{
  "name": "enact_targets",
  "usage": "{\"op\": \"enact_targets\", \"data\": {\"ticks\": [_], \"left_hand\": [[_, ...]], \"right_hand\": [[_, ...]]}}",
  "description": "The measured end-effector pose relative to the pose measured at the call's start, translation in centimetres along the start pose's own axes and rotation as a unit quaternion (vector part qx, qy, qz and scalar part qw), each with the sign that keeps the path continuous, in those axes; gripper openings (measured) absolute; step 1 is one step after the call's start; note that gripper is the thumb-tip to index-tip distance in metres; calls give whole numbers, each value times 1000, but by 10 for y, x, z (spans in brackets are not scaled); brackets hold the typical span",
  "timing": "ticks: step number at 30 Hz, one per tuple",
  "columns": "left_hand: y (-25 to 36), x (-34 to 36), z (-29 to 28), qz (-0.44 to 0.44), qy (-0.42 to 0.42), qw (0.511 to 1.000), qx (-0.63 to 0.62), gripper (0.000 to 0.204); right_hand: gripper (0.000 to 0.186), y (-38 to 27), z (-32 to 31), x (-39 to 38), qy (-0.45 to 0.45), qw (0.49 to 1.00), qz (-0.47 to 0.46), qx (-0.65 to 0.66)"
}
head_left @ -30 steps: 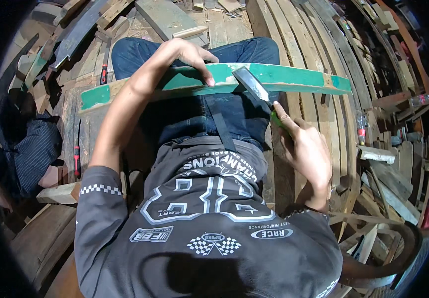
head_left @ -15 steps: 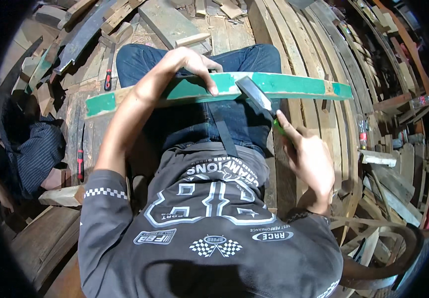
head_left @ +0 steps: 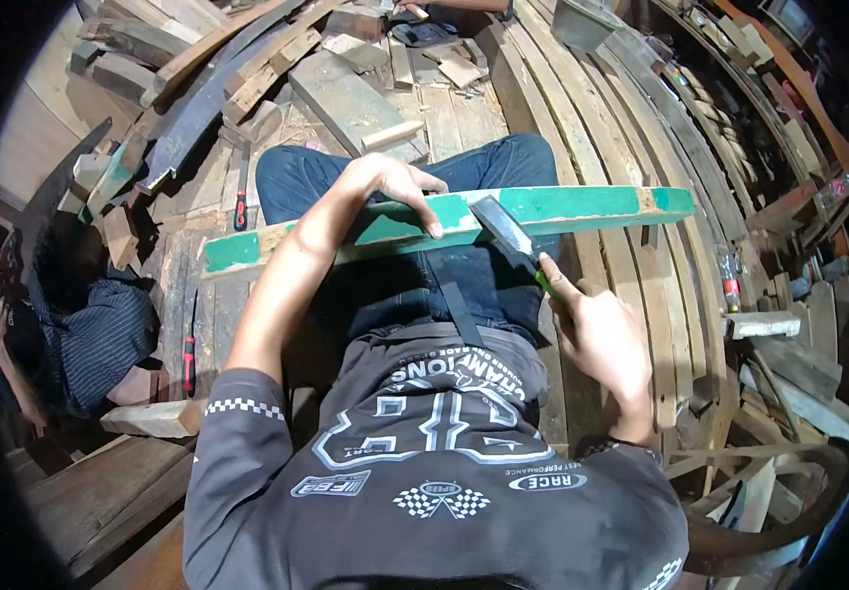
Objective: The person holds a wooden plank across their lap and scrapes the surface of the plank using a chisel.
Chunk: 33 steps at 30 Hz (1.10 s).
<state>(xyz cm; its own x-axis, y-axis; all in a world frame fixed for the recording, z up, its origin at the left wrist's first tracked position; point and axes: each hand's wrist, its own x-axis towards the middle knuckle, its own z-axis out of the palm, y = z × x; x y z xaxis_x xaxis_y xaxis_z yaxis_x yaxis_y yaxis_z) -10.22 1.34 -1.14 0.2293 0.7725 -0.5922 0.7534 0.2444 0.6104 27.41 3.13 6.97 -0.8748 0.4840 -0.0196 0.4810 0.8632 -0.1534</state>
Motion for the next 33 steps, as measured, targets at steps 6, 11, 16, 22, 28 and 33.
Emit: {"op": "enact_targets", "data": {"ticks": [6,11,16,22,28,33], "left_hand": [[-4,-3,7,28,4,999,-31,86],[-2,0,3,20,1,1000,-23,87],[-4,2,10,-2,3,1000,-6,93],[-15,9,3,-1,-6,1000,-18,97],[6,-5,9,-18,-17,999,-38,102],[-11,13,7,18,-12,999,-35,99]], "right_hand": [[57,-3,-12,2,-1,1000,-10,0],[58,-5,-6,1,-24,1000,15,-9],[61,-4,-3,4,-1,1000,7,-4],[64,-10,-3,6,-21,999,29,12],[62,-4,-6,3,8,1000,-6,-13],[61,5,-5,1,-8,1000,-8,21]]}}
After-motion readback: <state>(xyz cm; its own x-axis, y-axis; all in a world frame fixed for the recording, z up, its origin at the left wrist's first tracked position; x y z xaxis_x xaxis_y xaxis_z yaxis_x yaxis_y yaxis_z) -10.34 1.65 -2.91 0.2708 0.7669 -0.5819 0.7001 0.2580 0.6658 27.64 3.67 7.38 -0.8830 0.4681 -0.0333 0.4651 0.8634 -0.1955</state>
